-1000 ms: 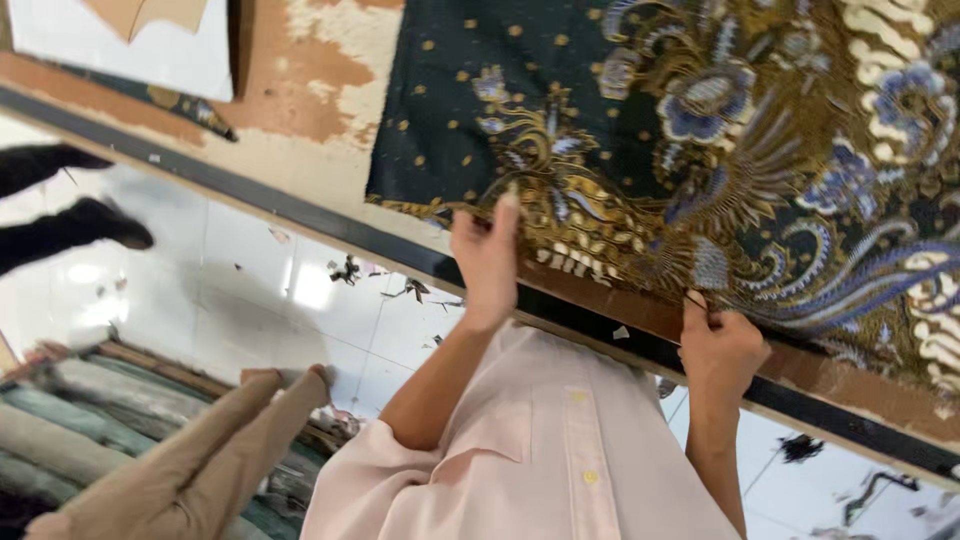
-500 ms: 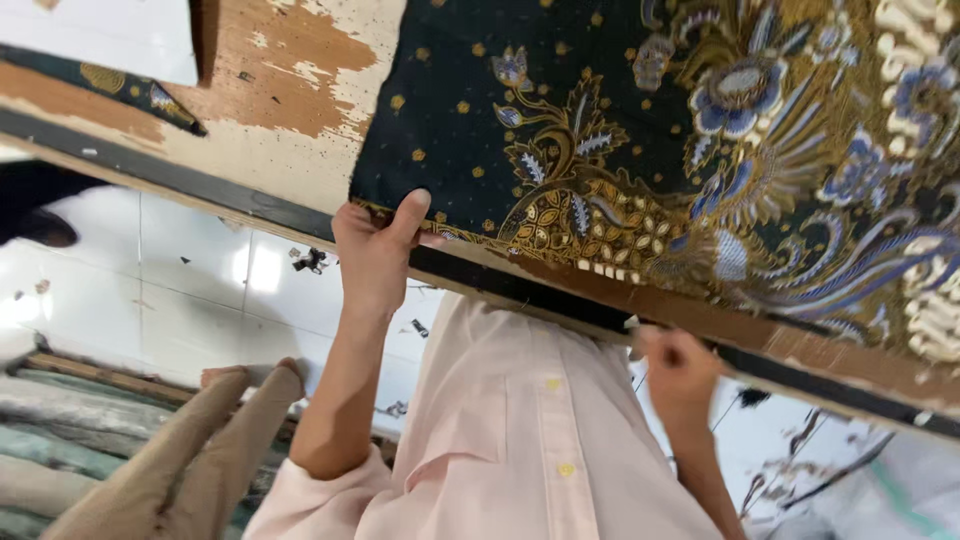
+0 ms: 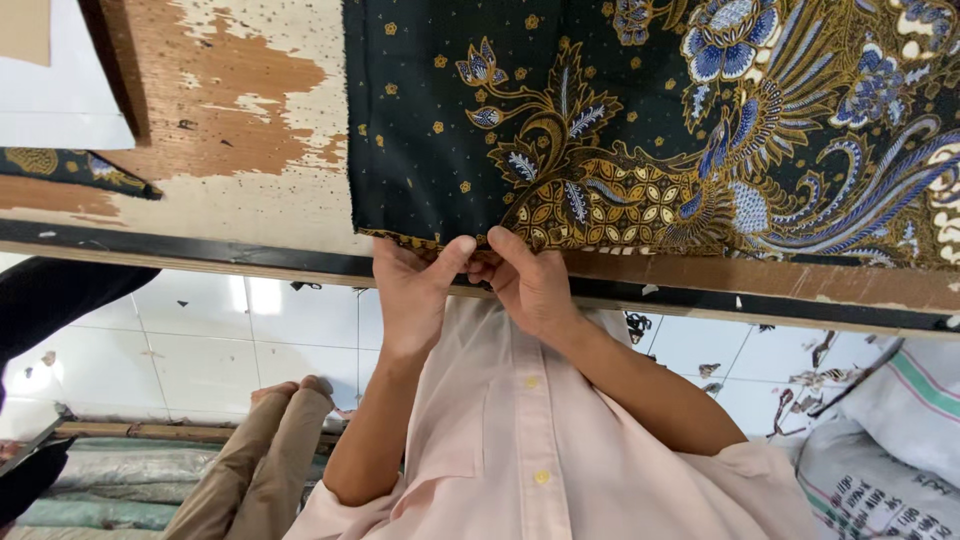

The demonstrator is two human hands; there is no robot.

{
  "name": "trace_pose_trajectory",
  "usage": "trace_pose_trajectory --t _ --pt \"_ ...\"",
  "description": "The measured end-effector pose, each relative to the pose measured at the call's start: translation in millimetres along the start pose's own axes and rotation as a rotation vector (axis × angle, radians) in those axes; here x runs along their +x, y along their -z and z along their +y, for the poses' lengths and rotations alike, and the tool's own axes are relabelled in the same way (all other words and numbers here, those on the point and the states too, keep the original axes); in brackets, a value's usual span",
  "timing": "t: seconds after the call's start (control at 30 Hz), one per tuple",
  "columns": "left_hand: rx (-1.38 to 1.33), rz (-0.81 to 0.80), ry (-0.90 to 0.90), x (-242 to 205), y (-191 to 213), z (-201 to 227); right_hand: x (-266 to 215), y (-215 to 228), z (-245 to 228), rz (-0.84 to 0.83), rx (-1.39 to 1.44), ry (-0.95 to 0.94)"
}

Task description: The person repeatedly folds a large piece of dark patterned fabric on a wooden table. They align edges, smooth the surface, and fold the fabric in half multiple times, handling it by hand without tools.

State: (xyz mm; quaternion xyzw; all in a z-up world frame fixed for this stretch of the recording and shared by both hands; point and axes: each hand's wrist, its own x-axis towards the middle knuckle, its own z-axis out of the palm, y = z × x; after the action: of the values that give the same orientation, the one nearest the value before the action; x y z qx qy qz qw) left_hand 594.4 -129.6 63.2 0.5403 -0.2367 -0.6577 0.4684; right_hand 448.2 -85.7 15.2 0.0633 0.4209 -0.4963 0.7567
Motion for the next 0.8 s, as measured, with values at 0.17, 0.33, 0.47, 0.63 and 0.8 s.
trace_pose_trajectory --t 0.17,0.33,0.47,0.63,0.8 --pt "-0.001 -0.01 0.019 2.3 -0.5 3.5 -1.2 -1.8 0.6 -0.035 -0.009 0.043" --pt "0.163 -0.058 -0.001 6.7 2.7 4.7 1.1 -3.6 3.1 -0.006 -0.049 0.11" --pt "0.106 -0.063 0.014 6.7 5.2 3.1 -0.6 -2.7 3.9 -0.021 -0.064 0.089" --pt "0.118 -0.121 0.002 8.5 7.2 4.7 1.9 0.1 5.1 -0.029 -0.054 0.102" --pt "0.03 -0.125 0.066 8.8 7.6 7.1 2.5 3.4 7.3 -0.019 -0.066 0.088"
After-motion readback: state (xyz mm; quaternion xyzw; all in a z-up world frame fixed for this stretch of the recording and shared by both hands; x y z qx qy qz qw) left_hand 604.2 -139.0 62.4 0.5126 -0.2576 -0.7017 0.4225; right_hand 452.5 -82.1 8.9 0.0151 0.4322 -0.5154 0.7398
